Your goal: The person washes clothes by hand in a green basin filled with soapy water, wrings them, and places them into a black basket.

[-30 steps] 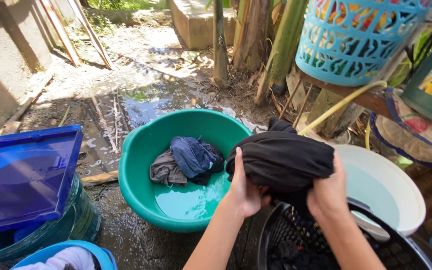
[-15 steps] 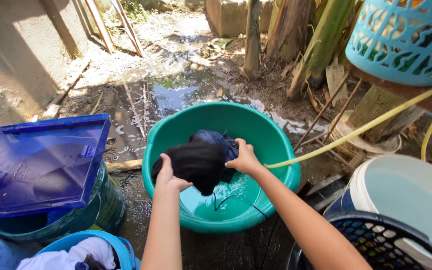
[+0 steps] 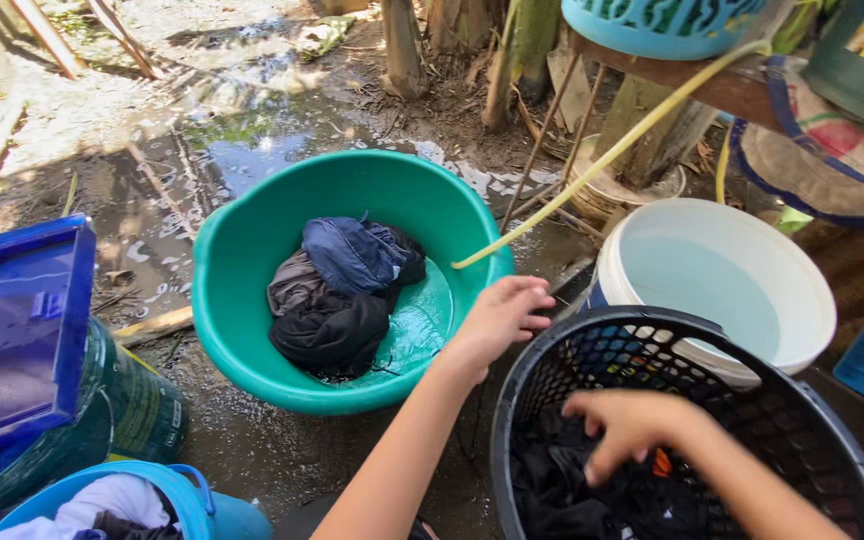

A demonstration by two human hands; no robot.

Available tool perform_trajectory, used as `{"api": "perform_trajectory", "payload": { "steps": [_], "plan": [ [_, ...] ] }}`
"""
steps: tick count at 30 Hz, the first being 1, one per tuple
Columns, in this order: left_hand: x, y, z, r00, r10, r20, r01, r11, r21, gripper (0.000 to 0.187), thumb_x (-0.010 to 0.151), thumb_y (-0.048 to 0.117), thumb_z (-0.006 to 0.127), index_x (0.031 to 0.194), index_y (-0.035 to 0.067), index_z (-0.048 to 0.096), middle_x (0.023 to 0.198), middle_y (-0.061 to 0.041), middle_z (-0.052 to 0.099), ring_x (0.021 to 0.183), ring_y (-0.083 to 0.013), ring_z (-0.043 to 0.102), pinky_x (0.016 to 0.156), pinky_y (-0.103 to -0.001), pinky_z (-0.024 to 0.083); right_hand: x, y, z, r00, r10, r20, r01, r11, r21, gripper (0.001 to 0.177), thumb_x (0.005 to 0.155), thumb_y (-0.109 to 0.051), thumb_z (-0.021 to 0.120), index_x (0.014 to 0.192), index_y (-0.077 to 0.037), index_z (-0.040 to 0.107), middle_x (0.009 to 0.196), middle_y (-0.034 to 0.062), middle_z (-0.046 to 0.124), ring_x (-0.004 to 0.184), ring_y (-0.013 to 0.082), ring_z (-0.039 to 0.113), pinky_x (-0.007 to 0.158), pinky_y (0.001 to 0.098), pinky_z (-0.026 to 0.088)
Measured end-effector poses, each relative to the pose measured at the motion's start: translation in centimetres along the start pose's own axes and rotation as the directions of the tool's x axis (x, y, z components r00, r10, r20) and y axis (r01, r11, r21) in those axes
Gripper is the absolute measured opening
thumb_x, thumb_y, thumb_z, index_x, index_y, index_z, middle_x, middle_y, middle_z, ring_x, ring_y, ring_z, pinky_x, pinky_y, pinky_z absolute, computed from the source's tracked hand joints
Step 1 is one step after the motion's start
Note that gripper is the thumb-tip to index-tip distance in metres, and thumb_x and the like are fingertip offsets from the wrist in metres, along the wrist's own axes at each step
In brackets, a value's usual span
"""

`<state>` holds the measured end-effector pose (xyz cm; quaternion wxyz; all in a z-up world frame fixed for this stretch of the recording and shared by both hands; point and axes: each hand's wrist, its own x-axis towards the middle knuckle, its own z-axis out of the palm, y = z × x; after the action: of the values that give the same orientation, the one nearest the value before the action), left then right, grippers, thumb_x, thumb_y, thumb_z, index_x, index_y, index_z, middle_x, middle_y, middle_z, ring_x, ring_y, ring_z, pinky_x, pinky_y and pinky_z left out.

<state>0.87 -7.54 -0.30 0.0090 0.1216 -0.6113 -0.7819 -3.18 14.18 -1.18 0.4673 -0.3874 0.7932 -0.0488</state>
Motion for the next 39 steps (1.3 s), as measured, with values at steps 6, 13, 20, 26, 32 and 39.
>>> {"api": "perform_trajectory", "payload": {
  "steps": [6,13,20,26,32,39],
  "plan": [
    [-0.8,-1.8,2.4,0.949,0.286,0.13,-0.314,0.868,0.384,0.038,0.089,0.005,0.058,0.126,0.004,0.066,0.11,-0.01,0.073,0.093,-0.017,0.068,0.084,-0.031,0.056,6.0,3.6,15.1,0.989,0.048,-0.137,-0.101,0.904,-0.415,0.112,0.071,-0.02,0.098,0.158,-0.035,0.03,0.165,0.0186,0.014,0.145,0.056,0.017,0.106,0.0659,0.037],
    [-2.2,-1.9,2.4,0.917,0.279,0.286,-0.377,0.841,0.388,0.041,0.085,0.001,0.058,0.126,0.005,0.065,0.108,-0.008,0.073,0.094,-0.0159,0.067,0.085,-0.029,0.055,11.3,10.6,15.1,0.726,0.12,-0.677,-0.067,0.992,0.104,0.024,0.072,-0.019,0.076,0.097,-0.017,0.077,0.101,0.0092,0.076,0.1,0.0332,0.071,0.088,0.0423,0.057],
    [-4.1,-1.0,0.4,0.912,0.24,0.332,-0.369,0.834,0.41,0.076,0.074,0.015,0.073,0.147,0.008,0.054,0.135,-0.013,0.063,0.118,-0.0225,0.064,0.096,-0.037,0.053,4.1,8.4,4.7,0.588,0.214,-0.78,0.428,0.736,0.524,0.025,0.067,-0.001,0.075,0.092,-0.003,0.075,0.083,0.0093,0.076,0.081,0.0204,0.072,0.075,0.0336,0.056],
    [-6.8,-1.1,2.3,0.767,0.335,0.547,-0.631,0.547,0.55,0.149,0.053,0.051,0.095,0.167,0.001,0.014,0.164,-0.025,0.041,0.152,-0.0363,0.041,0.123,-0.056,0.022,0.0,7.6,5.1,0.555,0.316,-0.769,0.813,-0.014,0.582,0.029,0.085,0.001,0.062,0.115,-0.004,0.064,0.11,0.0064,0.07,0.103,0.0198,0.067,0.09,0.0381,0.053],
    [-7.7,-5.2,6.7,0.859,0.278,0.43,-0.497,0.252,0.83,0.146,0.051,0.052,0.095,0.16,0.0,0.012,0.131,-0.028,0.061,0.124,-0.0419,0.058,0.12,-0.067,0.007,-1.8,8.9,3.6,0.512,0.397,-0.762,0.858,-0.282,0.43,0.034,0.099,-0.024,0.058,0.129,-0.008,0.061,0.13,0.004,0.067,0.121,0.0188,0.062,0.107,0.0392,0.047],
    [-2.3,-9.1,7.4,0.91,0.38,0.165,-0.342,0.464,0.817,0.033,0.078,0.02,0.077,0.106,0.002,0.072,0.103,-0.018,0.073,0.099,-0.0403,0.069,0.093,-0.049,0.054,-2.8,9.2,2.6,0.442,0.384,-0.811,0.881,-0.359,0.31,0.04,0.096,-0.024,0.064,0.132,-0.008,0.062,0.133,0.0044,0.066,0.122,0.0195,0.062,0.11,0.0384,0.046]
  ]
}}
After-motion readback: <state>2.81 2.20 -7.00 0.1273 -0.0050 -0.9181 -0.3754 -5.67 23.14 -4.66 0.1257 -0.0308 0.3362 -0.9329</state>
